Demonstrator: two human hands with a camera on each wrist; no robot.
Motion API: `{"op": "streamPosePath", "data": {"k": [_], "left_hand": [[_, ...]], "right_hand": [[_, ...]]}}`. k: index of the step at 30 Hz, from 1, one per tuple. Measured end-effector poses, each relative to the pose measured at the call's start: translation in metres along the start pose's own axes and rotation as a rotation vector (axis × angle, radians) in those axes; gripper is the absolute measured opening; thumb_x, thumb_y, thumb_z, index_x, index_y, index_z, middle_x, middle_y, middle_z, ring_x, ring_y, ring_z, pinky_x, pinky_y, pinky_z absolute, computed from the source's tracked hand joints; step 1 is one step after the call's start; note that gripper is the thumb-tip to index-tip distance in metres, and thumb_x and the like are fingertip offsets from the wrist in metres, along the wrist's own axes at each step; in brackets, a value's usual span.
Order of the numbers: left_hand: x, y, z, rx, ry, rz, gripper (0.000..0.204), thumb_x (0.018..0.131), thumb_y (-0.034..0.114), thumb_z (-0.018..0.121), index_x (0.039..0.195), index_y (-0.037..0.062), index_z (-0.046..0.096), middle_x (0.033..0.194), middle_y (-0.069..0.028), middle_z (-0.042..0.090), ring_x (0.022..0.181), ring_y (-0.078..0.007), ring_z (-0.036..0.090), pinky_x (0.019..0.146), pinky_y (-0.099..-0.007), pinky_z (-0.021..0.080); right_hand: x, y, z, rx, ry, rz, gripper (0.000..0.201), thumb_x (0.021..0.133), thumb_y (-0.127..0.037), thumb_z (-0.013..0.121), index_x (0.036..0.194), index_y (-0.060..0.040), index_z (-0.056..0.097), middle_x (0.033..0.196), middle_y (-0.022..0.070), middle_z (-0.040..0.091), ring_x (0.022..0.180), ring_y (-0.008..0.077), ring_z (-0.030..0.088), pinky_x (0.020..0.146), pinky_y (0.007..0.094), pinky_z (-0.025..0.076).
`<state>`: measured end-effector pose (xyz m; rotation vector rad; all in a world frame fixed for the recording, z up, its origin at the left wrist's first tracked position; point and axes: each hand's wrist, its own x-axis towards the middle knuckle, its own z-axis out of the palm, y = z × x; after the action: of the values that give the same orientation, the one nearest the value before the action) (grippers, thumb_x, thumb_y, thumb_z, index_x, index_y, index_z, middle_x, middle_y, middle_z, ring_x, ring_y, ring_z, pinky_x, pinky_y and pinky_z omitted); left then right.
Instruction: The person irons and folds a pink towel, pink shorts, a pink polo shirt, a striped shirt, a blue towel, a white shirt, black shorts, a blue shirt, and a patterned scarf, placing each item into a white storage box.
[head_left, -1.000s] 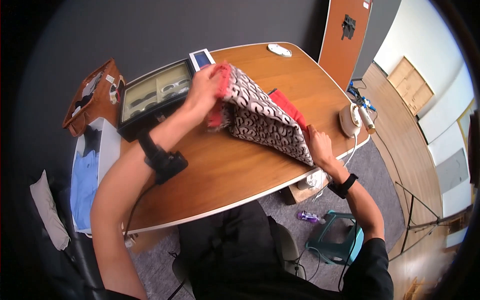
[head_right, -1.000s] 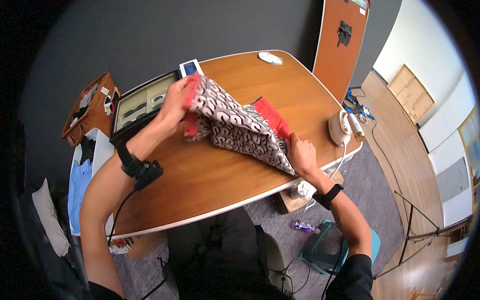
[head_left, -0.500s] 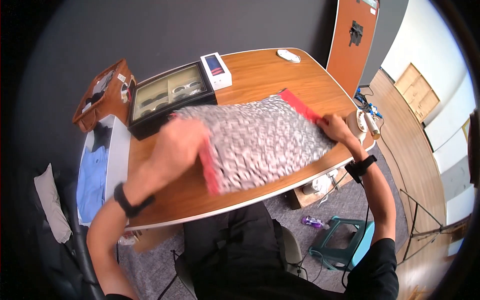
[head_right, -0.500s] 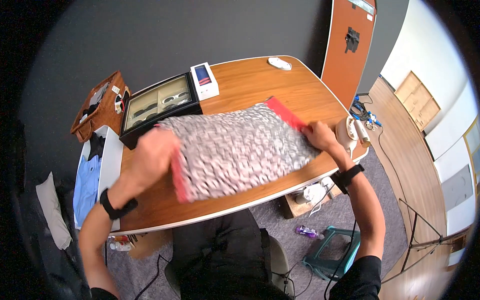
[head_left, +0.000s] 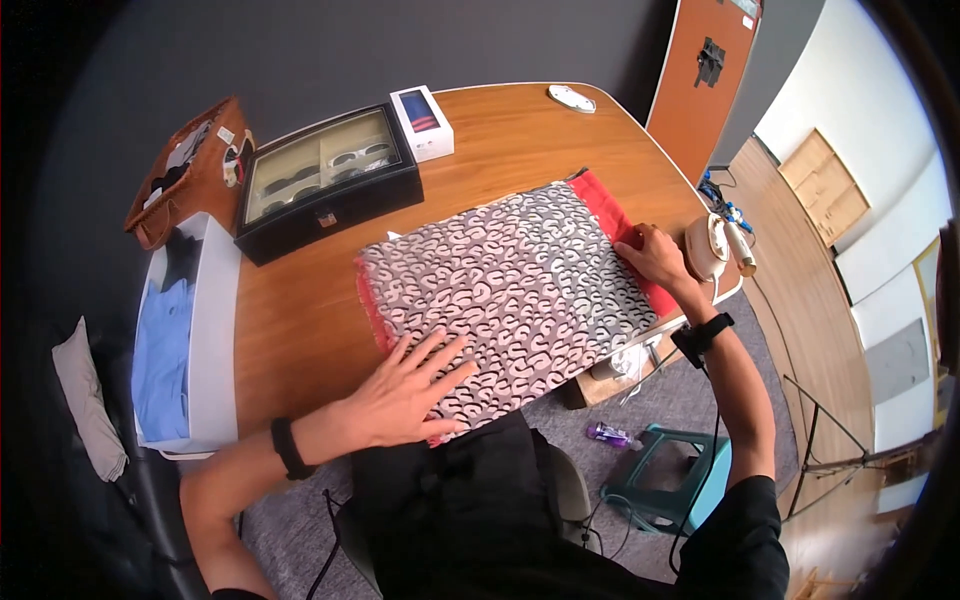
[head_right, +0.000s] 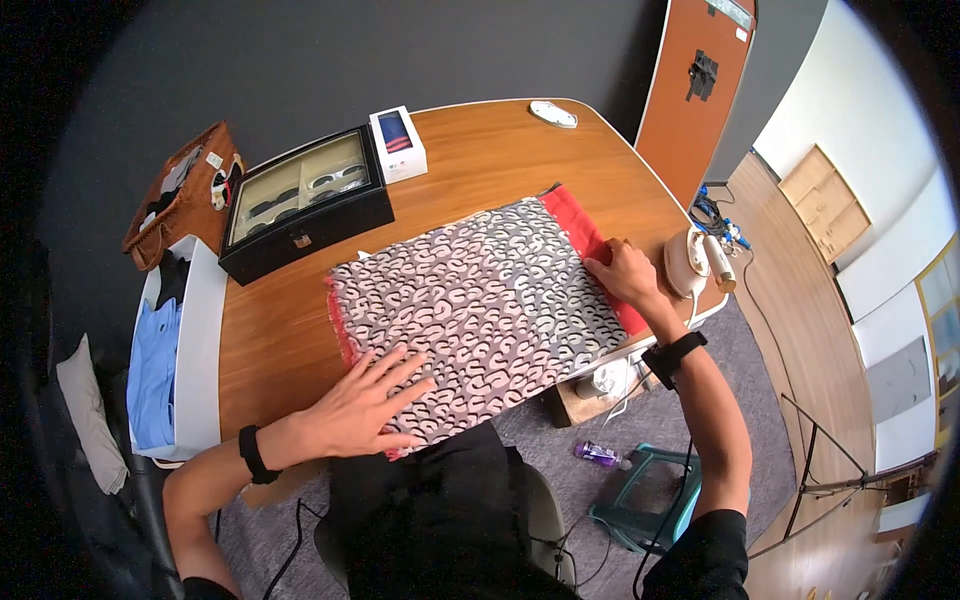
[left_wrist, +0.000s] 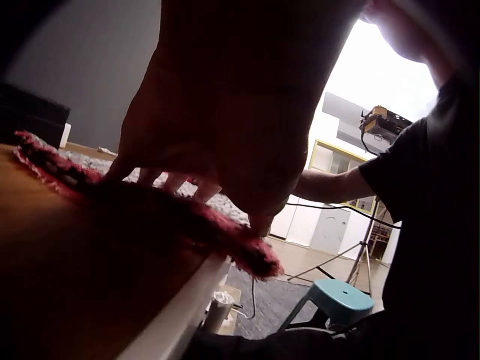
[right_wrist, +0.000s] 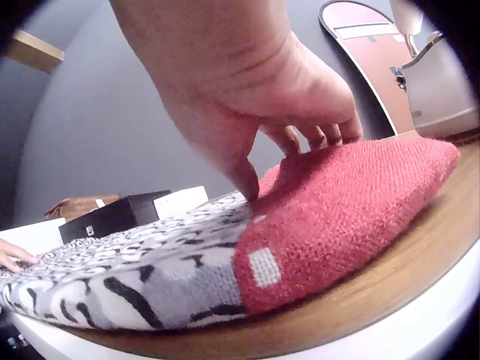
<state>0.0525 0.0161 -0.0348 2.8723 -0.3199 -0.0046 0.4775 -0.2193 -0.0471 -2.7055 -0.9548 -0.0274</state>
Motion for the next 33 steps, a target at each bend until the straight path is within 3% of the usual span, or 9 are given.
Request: {"op": "streamPosePath", "data": {"k": [1,5,12,17,21,27,30,32,33], "left_hand": [[0.0,0.001,0.005,0.005,-0.077,-0.029,0.091,0.09,0.056,0.072,0.16,0.0092,0.037,0.17,-0.0215,0.02,0.158,-0.044,0.014,0.123,-0.0673,0.017],[0.0,0.003,0.014,0.126,-0.106,-0.025,0.098,0.088,0.061,0.071,0.162,0.0096,0.032,0.171,-0.0223,0.016,0.158,-0.0464,0.011,0.12,-0.0734,0.015],[0.008,-0.022,0.01,0.078,-0.067,0.063,0.095,0.091,0.064,0.066,0.162,0.0092,0.033,0.171,-0.0212,0.017,0.159,-0.0431,0.01,0.122,-0.0707,0.013],[0.032,-0.076,0.004,-0.002,-0.143,0.114,0.066,0.1,0.043,0.057,0.159,0.0189,0.04,0.172,-0.0107,0.022,0.16,-0.0346,0.013,0.127,-0.0647,0.011],[0.058,-0.112,-0.003,0.03,-0.154,0.148,0.068,0.091,0.024,0.06,0.157,0.0202,0.043,0.172,-0.0102,0.024,0.16,-0.0325,0.018,0.128,-0.0637,0.012],[0.133,-0.149,-0.033,0.192,-0.126,-0.068,0.07,0.086,0.01,0.068,0.152,0.021,0.048,0.167,-0.0141,0.033,0.157,-0.034,0.026,0.128,-0.0601,0.017],[0.14,-0.173,-0.013,0.415,0.086,-0.115,0.058,0.09,0.017,0.068,0.146,0.0178,0.056,0.16,-0.0162,0.043,0.151,-0.0349,0.036,0.125,-0.0588,0.024],[0.139,-0.146,-0.023,0.268,0.1,-0.145,0.054,0.094,0.017,0.066,0.146,0.0106,0.056,0.162,-0.0181,0.04,0.151,-0.0365,0.034,0.126,-0.0592,0.022],[0.136,-0.136,-0.019,0.193,0.133,-0.121,0.053,0.096,0.021,0.064,0.147,0.0091,0.055,0.161,-0.0182,0.04,0.151,-0.0373,0.034,0.126,-0.0596,0.022]], "right_hand": [[0.003,0.001,0.003,-0.014,0.021,-0.009,0.062,0.087,-0.053,0.073,0.121,-0.0012,0.069,0.118,0.023,0.071,0.111,0.0398,0.069,0.094,0.0498,0.055],[0.006,0.008,0.007,0.014,0.058,-0.059,0.048,0.09,-0.042,0.072,0.11,0.001,0.07,0.107,0.0241,0.073,0.102,0.0432,0.07,0.089,0.0511,0.056],[-0.005,0.018,0.003,-0.11,0.011,0.051,0.031,0.093,-0.028,0.068,0.099,0.0025,0.07,0.1,0.0307,0.071,0.098,0.0502,0.069,0.087,0.0572,0.056],[-0.036,0.014,-0.004,-0.157,-0.044,0.133,0.03,0.096,-0.02,0.062,0.114,0.0044,0.059,0.099,0.0356,0.069,0.096,0.0546,0.067,0.087,0.0612,0.054],[-0.045,0.031,0.005,-0.125,-0.027,0.12,0.029,0.097,-0.021,0.061,0.112,0.0036,0.057,0.098,0.0354,0.069,0.094,0.0546,0.067,0.085,0.0621,0.053],[-0.044,0.048,0.003,-0.054,0.055,0.135,0.03,0.097,-0.025,0.065,0.111,0.0015,0.057,0.097,0.032,0.07,0.094,0.0523,0.067,0.085,0.0585,0.053],[-0.047,0.038,-0.001,0.012,0.1,0.172,0.033,0.095,-0.025,0.069,0.112,0.001,0.057,0.095,0.0293,0.071,0.092,0.0503,0.068,0.083,0.0554,0.054],[-0.055,0.044,0.005,0.125,0.131,0.127,0.036,0.094,-0.024,0.072,0.114,0.0008,0.057,0.093,0.0277,0.071,0.089,0.0496,0.069,0.081,0.0537,0.054],[-0.059,0.049,0.007,0.142,0.158,0.076,0.052,0.092,-0.025,0.077,0.131,0.0001,0.054,0.098,0.0282,0.071,0.09,0.0452,0.07,0.081,0.0491,0.055]]}}
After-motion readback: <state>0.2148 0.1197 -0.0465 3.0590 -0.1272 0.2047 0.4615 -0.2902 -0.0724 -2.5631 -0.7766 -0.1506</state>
